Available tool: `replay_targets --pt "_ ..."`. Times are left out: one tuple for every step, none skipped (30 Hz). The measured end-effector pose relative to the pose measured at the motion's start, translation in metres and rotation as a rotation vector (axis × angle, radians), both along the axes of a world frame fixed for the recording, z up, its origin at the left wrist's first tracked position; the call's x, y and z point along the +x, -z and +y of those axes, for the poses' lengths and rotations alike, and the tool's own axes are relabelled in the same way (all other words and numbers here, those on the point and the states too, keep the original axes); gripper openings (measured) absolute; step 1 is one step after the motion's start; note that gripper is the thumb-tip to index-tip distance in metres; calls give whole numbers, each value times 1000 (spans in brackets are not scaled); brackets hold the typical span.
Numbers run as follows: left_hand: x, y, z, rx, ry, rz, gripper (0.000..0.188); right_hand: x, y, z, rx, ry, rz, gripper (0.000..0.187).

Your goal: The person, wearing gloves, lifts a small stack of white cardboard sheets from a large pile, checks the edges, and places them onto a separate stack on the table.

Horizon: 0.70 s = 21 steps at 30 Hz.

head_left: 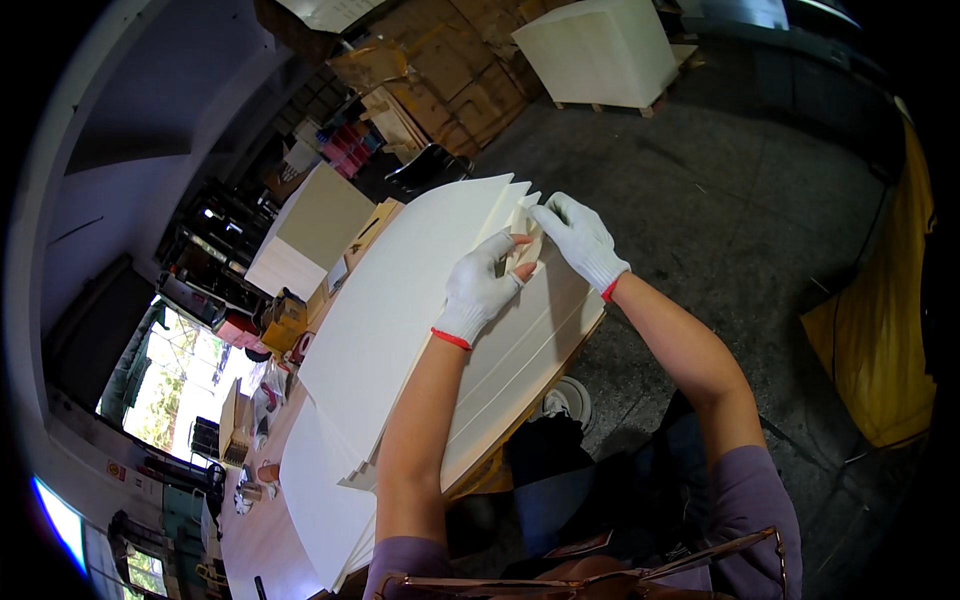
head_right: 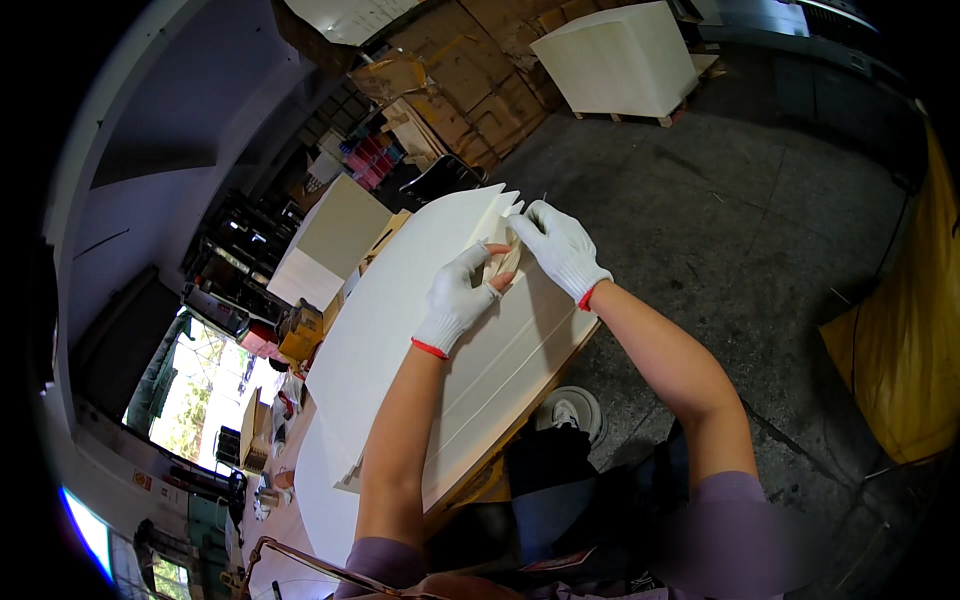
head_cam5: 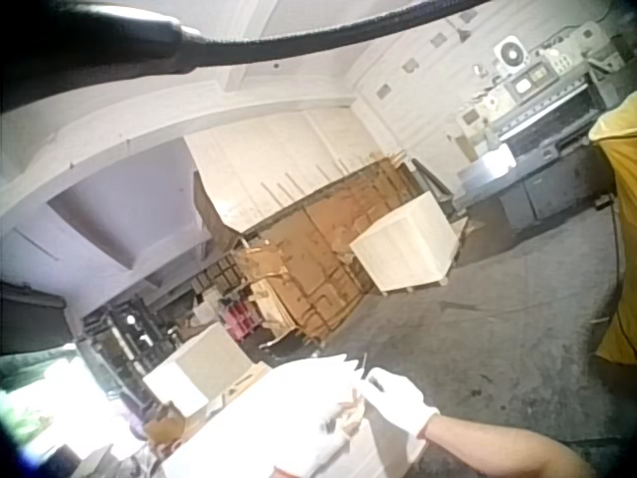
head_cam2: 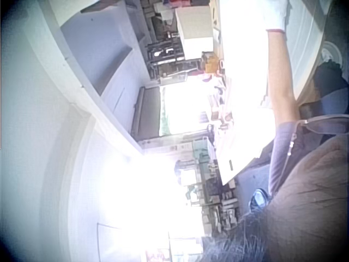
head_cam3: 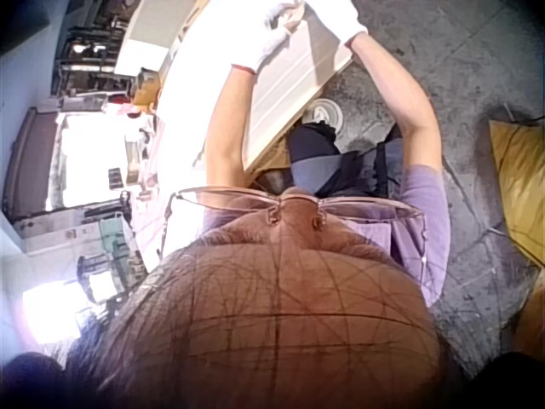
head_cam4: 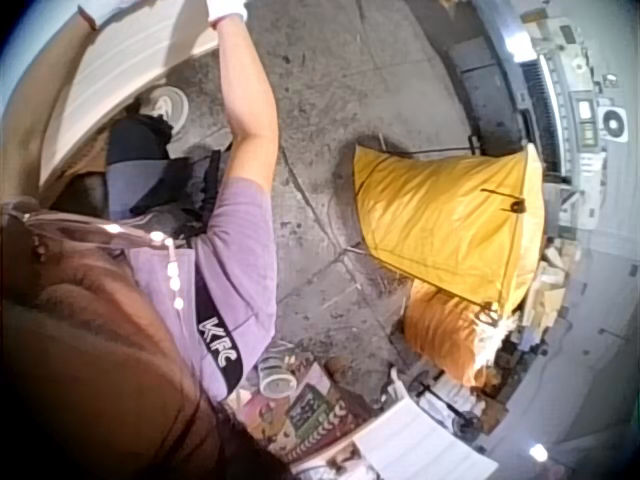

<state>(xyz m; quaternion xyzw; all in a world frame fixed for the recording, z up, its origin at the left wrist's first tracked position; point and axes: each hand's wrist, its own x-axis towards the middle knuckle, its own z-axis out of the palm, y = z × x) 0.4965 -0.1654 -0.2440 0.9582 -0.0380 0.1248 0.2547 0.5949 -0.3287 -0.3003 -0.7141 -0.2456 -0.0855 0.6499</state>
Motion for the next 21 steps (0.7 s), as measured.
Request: replay_targets --pt "2 2 3 -29 10 -13 37 -1 -1 0 3 1 -1 47" --pt "2 4 7 -33 9 -2 37 -2 -2 0 -3 -1 10 47" --pt "1 0 4 -38 13 11 37 -1 -2 -1 -10 1 22 46" --pt "0 -3 1 -43 16 24 37 -1 -2 -2 -16 3 35 46" --pt "-1 -4 -2 -63 3 42 38 1 1 -3 -19 3 27 45" --pt "-3 -5 -5 -82 -11 57 39 1 -1 -3 -22 2 16 45" --pt "-4 -4 -7 -102 -26 73 40 1 -2 -3 -25 0 5 45" --pt "-6 -1 -7 52 13 -53 42 -1 -2 -7 -11 53 16 45" --pt "-10 4 -1 207 33 -180 44 -11 -17 -10 2 88 24 46" --pt "-12 7 1 359 59 -309 46 -17 -27 -13 10 131 28 46" --pt "-12 10 2 341 62 -392 48 -12 -24 -12 99 206 -58 44" --pt "-6 14 -3 309 86 -479 51 -2 -17 -13 307 154 5 41" --pt "-6 11 -7 285 96 -564 53 5 -10 -8 519 83 71 38" --pt "-8 7 -9 206 59 -429 53 11 -4 -3 623 -114 242 36" --pt "-18 -7 -14 126 13 -296 53 5 -13 3 714 -323 418 34" --pt "-27 -14 -13 44 -34 -165 53 -7 -20 16 828 -453 640 31" --pt "-32 -10 -10 185 -64 -284 52 -20 -27 30 946 -547 882 29" --pt "-35 -9 -14 325 -87 -405 52 -27 -28 40 906 -619 932 27" --pt "-41 -10 -15 467 -115 -524 51 -35 -30 50 863 -693 983 26" --pt "-63 -6 -16 392 -127 -563 44 -45 -32 59 769 -690 989 26" --pt "-86 -6 -16 384 -67 -680 39 -53 -27 71 703 -774 1039 26"
